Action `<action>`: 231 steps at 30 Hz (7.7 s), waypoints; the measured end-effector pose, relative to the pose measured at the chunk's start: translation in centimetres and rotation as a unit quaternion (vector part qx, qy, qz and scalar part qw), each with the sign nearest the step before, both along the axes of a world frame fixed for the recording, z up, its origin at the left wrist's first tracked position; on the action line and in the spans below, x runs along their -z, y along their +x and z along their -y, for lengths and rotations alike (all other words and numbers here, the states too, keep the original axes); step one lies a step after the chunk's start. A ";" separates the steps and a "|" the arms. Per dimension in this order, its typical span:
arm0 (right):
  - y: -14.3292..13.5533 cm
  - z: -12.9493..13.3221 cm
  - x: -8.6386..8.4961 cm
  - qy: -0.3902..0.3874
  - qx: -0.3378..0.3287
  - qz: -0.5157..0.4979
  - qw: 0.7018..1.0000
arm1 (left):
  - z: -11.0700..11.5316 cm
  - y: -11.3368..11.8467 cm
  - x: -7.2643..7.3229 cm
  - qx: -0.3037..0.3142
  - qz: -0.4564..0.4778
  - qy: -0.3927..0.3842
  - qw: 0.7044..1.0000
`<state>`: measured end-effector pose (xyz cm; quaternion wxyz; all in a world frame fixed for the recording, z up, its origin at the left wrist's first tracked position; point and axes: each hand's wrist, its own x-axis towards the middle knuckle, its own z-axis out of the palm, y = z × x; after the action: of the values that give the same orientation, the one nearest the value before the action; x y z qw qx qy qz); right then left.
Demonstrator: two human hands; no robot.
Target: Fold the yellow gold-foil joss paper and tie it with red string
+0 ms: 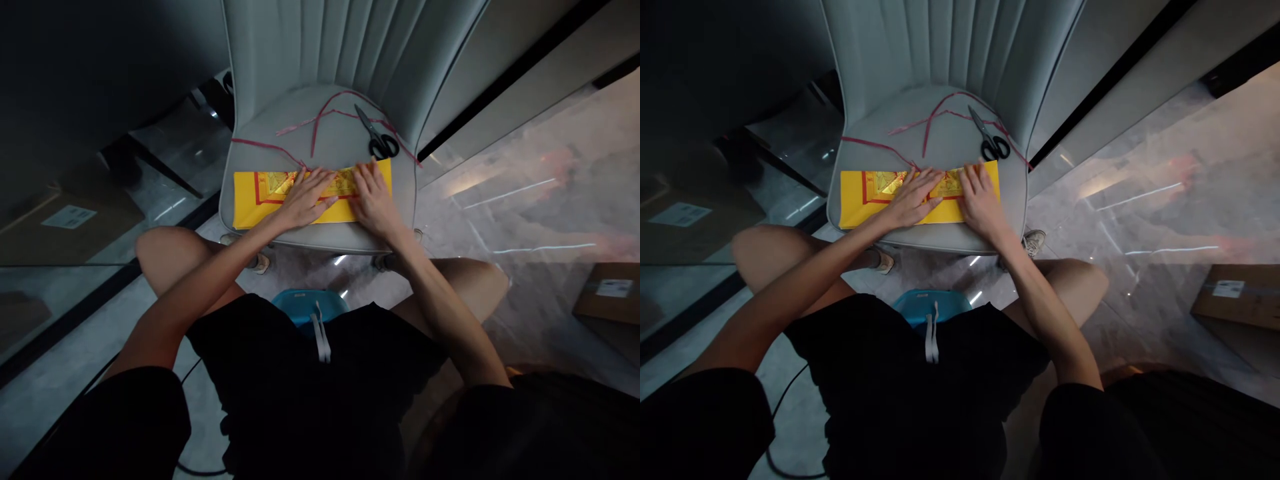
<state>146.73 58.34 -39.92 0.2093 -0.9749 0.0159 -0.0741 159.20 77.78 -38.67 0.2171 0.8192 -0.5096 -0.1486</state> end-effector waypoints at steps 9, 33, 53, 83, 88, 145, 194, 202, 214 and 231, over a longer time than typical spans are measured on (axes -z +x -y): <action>-0.7 5.3 0.0 -0.080 0.051 -0.010 0.995 | 0.1 -0.6 0.7 0.043 0.063 0.029 0.997; -0.7 5.1 0.1 -0.063 0.051 0.013 0.997 | 0.0 -0.8 0.8 0.046 0.081 0.032 0.995; -1.0 5.3 1.2 -0.028 0.096 0.053 0.994 | -0.1 -0.9 0.4 0.054 0.120 0.052 0.990; -2.1 1.8 0.6 -0.042 -0.014 0.101 0.994 | -0.2 -1.2 0.4 0.060 0.134 0.057 0.988; -2.0 1.4 1.1 -0.035 0.035 0.121 0.991 | -0.3 -1.0 1.0 0.061 0.145 0.037 0.987; -2.3 1.7 1.6 0.044 -0.073 0.076 0.994 | 1.4 -1.9 -2.7 0.077 0.147 0.134 0.977; -3.7 1.5 1.3 0.012 -0.094 0.022 0.995 | 0.4 -0.9 0.2 0.103 0.155 0.036 0.982; -3.8 1.9 1.3 0.022 -0.146 0.038 0.988 | 0.2 -0.7 0.8 0.082 0.133 0.017 0.988; -3.7 1.4 0.8 0.017 -0.148 0.037 0.988 | 0.0 -0.9 0.0 0.074 0.107 0.032 0.991; -4.1 1.5 0.6 0.021 -0.171 0.029 0.985 | -0.1 -1.1 0.4 0.056 0.108 0.002 0.993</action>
<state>142.66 56.83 -40.48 0.2392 -0.9562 -0.1559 -0.0647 158.06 77.93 -39.03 0.1508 0.8012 -0.5745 -0.0724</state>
